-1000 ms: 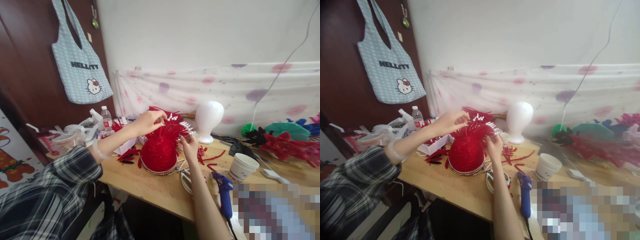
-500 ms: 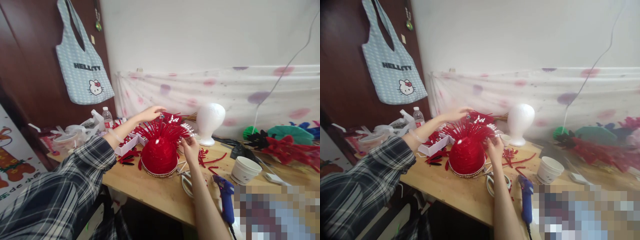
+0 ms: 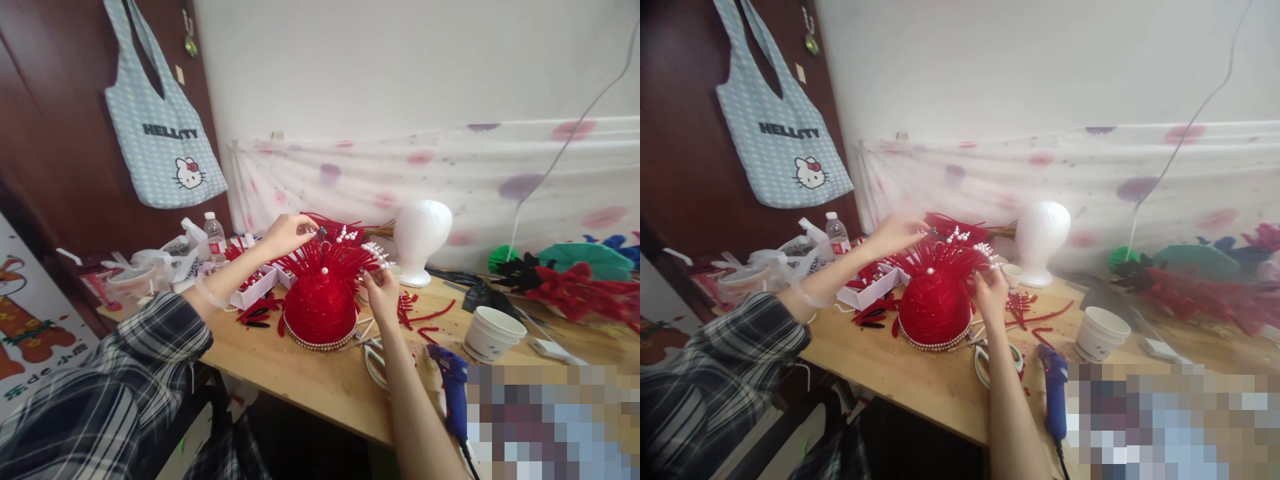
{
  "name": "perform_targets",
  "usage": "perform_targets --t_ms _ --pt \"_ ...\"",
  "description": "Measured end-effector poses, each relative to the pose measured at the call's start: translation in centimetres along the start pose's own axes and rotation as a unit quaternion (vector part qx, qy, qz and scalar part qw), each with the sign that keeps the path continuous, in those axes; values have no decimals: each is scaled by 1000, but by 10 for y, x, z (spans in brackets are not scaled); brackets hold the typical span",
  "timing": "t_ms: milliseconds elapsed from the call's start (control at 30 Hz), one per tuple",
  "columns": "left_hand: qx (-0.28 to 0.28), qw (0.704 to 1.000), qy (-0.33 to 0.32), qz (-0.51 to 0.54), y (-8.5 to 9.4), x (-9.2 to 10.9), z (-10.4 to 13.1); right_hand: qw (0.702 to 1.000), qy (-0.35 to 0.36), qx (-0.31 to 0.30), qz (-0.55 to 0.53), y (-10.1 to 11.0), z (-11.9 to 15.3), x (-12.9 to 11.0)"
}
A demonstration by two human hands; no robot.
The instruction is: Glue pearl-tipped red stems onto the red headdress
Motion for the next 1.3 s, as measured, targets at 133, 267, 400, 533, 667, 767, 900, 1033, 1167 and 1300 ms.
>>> perform_targets --t_ms 133,267,400,533,667,767,900,1033,1167,1300 --pt "47 999 8 22 1 11 26 1000 3 0 4 1 -1 2" --pt "21 994 -108 -6 -6 32 55 1000 4 -5 4 1 -2 3" --pt "-40 980 -189 -39 -22 43 86 1000 3 -5 0 0 -1 3" --pt "-65 978 -191 -42 -44 38 113 1000 4 -6 -3 -2 0 1" --pt "-63 977 -195 -51 -65 31 130 1000 8 -5 0 -1 0 1" --pt "-42 983 -173 -40 -69 26 134 1000 10 -6 10 0 -1 2" --pt "47 996 -77 23 -64 10 133 1000 12 -5 18 1 -1 4" --pt "73 995 -16 72 -67 -3 131 1000 13 -2 24 2 -2 6" --pt "20 996 -84 9 -75 11 126 999 15 -1 31 3 -3 8" --pt "-2 993 -107 -41 -85 23 116 999 15 0 34 4 -3 9"
Point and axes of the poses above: each hand's wrist, its own z-axis away from the middle knuckle, its own y-axis out of the back of the hand, x = y × z, the point moved 4 cm from there along -z, towards the middle knuckle, and after that the axes turned 10 degrees about -x, right-handed, at the moved point
